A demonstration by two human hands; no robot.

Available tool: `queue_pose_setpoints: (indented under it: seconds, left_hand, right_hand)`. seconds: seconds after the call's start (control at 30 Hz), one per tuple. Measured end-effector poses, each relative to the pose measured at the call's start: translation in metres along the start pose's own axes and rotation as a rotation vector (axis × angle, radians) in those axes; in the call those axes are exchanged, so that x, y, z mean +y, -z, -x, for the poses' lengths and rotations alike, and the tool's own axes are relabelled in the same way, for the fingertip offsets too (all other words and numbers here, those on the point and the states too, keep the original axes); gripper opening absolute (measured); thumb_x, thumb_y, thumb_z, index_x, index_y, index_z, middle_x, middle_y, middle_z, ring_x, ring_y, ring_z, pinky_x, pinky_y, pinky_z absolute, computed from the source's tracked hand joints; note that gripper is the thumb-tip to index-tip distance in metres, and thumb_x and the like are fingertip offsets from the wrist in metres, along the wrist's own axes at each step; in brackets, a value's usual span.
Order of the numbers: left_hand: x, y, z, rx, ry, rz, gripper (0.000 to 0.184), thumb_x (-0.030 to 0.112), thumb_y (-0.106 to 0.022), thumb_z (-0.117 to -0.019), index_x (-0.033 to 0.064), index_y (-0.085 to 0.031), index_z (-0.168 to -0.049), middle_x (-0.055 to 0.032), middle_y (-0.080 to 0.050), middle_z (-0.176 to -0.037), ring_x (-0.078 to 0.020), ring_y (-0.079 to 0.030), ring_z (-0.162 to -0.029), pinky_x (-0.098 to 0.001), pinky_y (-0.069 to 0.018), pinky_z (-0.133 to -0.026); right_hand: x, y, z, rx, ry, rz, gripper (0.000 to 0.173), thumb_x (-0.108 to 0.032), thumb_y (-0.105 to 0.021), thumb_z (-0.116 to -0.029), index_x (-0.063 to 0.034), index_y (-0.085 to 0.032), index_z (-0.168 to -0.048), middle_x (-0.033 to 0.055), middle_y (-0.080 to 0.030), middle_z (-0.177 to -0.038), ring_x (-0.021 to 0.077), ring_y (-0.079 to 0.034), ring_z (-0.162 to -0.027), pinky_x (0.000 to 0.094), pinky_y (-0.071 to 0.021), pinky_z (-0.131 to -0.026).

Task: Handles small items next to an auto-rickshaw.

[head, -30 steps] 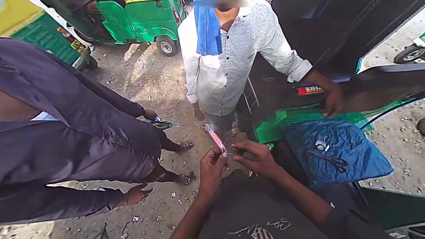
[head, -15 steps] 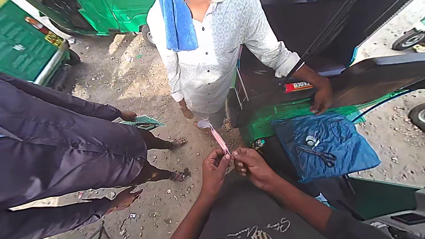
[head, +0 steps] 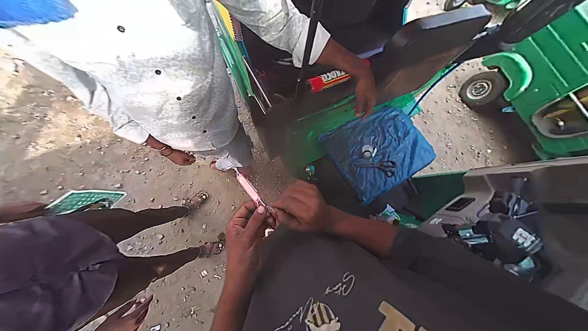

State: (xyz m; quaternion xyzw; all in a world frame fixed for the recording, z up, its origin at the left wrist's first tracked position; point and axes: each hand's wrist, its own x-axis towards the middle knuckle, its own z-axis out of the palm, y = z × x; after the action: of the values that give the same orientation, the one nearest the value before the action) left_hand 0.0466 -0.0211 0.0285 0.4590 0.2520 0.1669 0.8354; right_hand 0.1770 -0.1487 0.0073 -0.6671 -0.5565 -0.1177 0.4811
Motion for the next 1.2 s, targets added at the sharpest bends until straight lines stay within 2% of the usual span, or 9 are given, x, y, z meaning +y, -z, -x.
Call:
queue_pose_setpoints:
  seconds: [0.27, 0.37, 0.47, 0.57, 0.7, 0.9, 1.0, 1.13, 1.2]
  left_hand:
    - [-0.029, -0.020, -0.016, -0.065, -0.008, -0.030, 0.016, 0.010, -0.069, -0.0953, -0.0009, -0.068, -0.107, -0.0108, -0.070, -0.087, -0.0154, -0.068, -0.071, -0.0304, -0.0607, -0.069]
    - [-0.038, -0.028, -0.025, -0.087, -0.143, -0.235, 0.015, 0.012, -0.064, -0.0990, 0.0002, -0.065, -0.108, -0.0066, -0.069, -0.088, -0.0145, -0.066, -0.074, -0.0291, -0.0583, -0.071]
    - [-0.049, -0.035, -0.033, -0.078, -0.241, -0.424, 0.015, 0.008, -0.059, -0.1003, -0.0021, -0.064, -0.110, -0.0052, -0.070, -0.088, -0.0147, -0.068, -0.075, -0.0289, -0.0596, -0.072]
    - [-0.052, -0.037, -0.039, -0.026, -0.119, -0.315, 0.013, 0.006, -0.058, -0.1008, -0.0036, -0.065, -0.108, -0.0092, -0.068, -0.085, -0.0168, -0.065, -0.072, -0.0305, -0.0570, -0.068]
    - [-0.049, -0.046, -0.044, 0.078, 0.128, -0.005, 0.013, 0.005, -0.058, -0.1013, -0.0048, -0.064, -0.106, -0.0126, -0.066, -0.085, -0.0180, -0.065, -0.072, -0.0344, -0.0597, -0.073]
    - [-0.051, -0.058, -0.047, 0.078, 0.155, 0.094, 0.013, 0.005, -0.058, -0.1011, -0.0050, -0.064, -0.107, -0.0136, -0.067, -0.085, -0.0179, -0.066, -0.072, -0.0356, -0.0596, -0.074]
    - [-0.053, -0.060, -0.048, 0.076, 0.078, 0.011, 0.012, 0.005, -0.060, -0.1007, -0.0059, -0.064, -0.105, -0.0139, -0.068, -0.087, -0.0177, -0.066, -0.074, -0.0339, -0.0591, -0.073]
    - [-0.061, -0.062, -0.049, 0.033, -0.103, -0.227, 0.013, 0.006, -0.056, -0.1024, -0.0038, -0.064, -0.106, -0.0109, -0.068, -0.086, -0.0177, -0.065, -0.076, -0.0334, -0.0568, -0.075]
    - [-0.065, -0.063, -0.049, 0.050, -0.110, -0.250, 0.013, 0.006, -0.056, -0.1023, -0.0030, -0.065, -0.106, -0.0104, -0.068, -0.086, -0.0176, -0.065, -0.076, -0.0333, -0.0570, -0.075]
  right_hand:
    - [0.022, 0.017, 0.013, -0.055, -0.290, -0.256, 0.025, -0.018, -0.056, -0.0998, -0.0004, -0.071, -0.091, 0.0084, -0.067, -0.078, 0.0181, -0.064, -0.075, 0.0359, -0.0549, -0.072]
    - [0.023, 0.024, 0.007, -0.154, -0.849, -0.753, 0.017, -0.006, -0.054, -0.0994, -0.0004, -0.065, -0.088, 0.0016, -0.056, -0.071, 0.0058, -0.052, -0.063, 0.0219, -0.0432, -0.059]
    - [0.043, 0.034, 0.000, -0.358, -1.594, -1.403, 0.020, -0.018, -0.044, -0.1035, -0.0140, -0.054, -0.087, -0.0046, -0.044, -0.063, 0.0044, -0.039, -0.046, 0.0185, -0.0344, -0.042]
    - [0.050, 0.040, 0.001, -0.297, -1.460, -1.231, 0.013, -0.015, -0.053, -0.1023, -0.0066, -0.063, -0.097, 0.0002, -0.055, -0.070, 0.0074, -0.051, -0.056, 0.0215, -0.0452, -0.052]
    - [0.058, 0.049, 0.010, -0.279, -0.775, -0.634, 0.023, -0.003, -0.065, -0.0958, 0.0002, -0.069, -0.118, 0.0063, -0.073, -0.097, 0.0121, -0.070, -0.083, 0.0297, -0.0623, -0.077]
    - [0.075, 0.052, 0.016, -0.222, -0.146, -0.148, 0.014, -0.010, -0.067, -0.0987, -0.0003, -0.075, -0.103, 0.0085, -0.076, -0.099, 0.0154, -0.073, -0.093, 0.0319, -0.0619, -0.086]
    - [0.078, 0.052, 0.012, -0.231, -0.265, -0.235, 0.015, -0.013, -0.065, -0.0995, -0.0020, -0.075, -0.100, 0.0045, -0.074, -0.090, 0.0108, -0.070, -0.083, 0.0284, -0.0603, -0.077]
    - [0.075, 0.059, -0.004, -0.355, -1.180, -1.028, 0.017, -0.011, -0.057, -0.1031, 0.0009, -0.067, -0.097, 0.0044, -0.063, -0.073, 0.0088, -0.058, -0.060, 0.0236, -0.0500, -0.057]
    - [0.089, 0.065, 0.001, -0.435, -1.356, -1.273, 0.020, -0.017, -0.051, -0.1055, -0.0030, -0.065, -0.103, 0.0047, -0.063, -0.076, 0.0116, -0.059, -0.061, 0.0278, -0.0535, -0.059]
